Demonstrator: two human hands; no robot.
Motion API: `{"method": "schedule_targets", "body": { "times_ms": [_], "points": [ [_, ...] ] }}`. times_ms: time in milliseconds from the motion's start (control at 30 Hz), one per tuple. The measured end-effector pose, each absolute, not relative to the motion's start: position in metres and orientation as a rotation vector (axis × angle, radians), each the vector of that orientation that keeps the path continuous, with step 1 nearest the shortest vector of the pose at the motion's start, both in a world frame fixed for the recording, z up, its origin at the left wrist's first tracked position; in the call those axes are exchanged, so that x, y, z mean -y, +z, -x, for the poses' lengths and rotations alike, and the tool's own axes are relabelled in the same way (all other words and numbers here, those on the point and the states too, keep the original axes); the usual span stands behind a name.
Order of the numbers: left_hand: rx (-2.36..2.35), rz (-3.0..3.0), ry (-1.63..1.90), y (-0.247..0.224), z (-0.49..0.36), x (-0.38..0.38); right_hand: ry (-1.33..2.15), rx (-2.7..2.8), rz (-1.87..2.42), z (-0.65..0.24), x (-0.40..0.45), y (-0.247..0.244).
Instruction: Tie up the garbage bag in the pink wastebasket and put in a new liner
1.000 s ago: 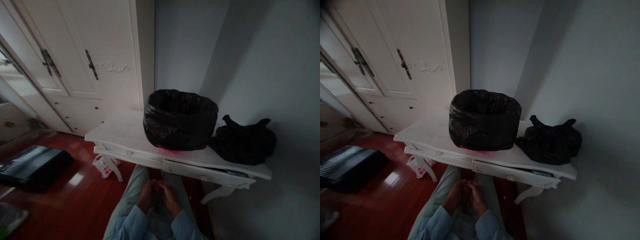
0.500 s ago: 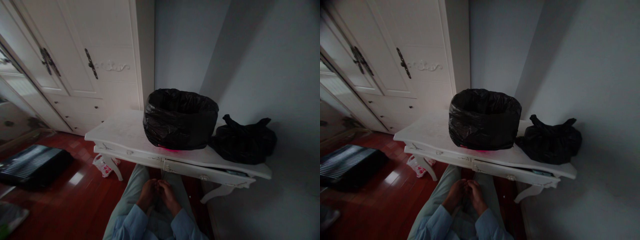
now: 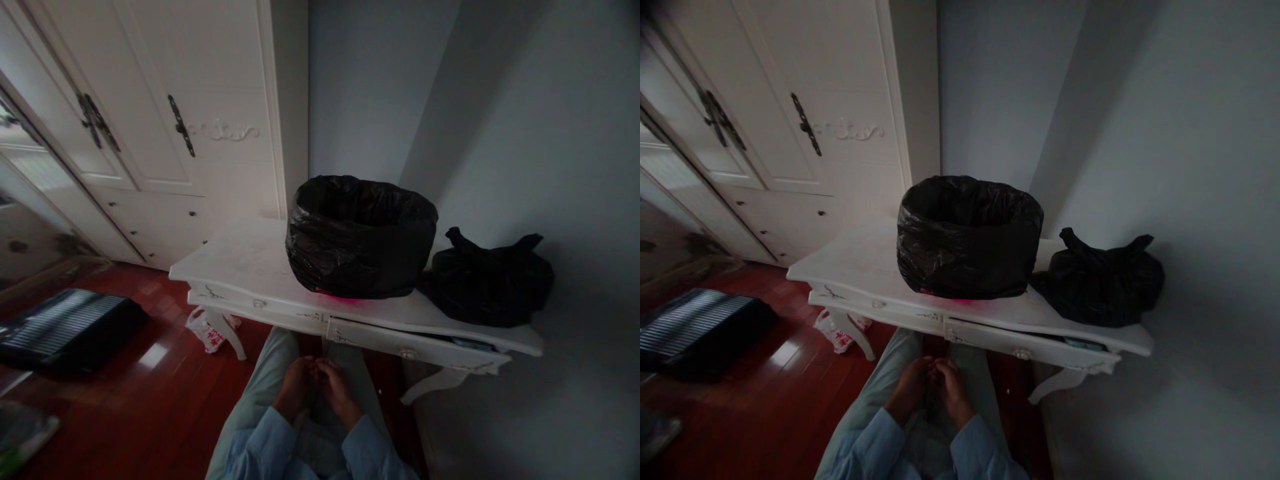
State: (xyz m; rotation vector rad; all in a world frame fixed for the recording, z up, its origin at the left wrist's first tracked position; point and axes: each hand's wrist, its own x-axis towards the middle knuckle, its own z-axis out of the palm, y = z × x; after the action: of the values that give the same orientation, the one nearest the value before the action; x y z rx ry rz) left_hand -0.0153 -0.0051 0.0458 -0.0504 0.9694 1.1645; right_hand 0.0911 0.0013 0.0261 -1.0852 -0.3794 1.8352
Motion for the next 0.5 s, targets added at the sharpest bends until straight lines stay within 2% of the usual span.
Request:
{"method": "schedule_targets", "body": {
  "times_ms": [500],
  "points": [
    [-0.981,0.053,1.161,0.0435,0.0154,0.0039,1.842,0.344,1.087,-0.0915,0.0006,0.0340]
  ]
}}
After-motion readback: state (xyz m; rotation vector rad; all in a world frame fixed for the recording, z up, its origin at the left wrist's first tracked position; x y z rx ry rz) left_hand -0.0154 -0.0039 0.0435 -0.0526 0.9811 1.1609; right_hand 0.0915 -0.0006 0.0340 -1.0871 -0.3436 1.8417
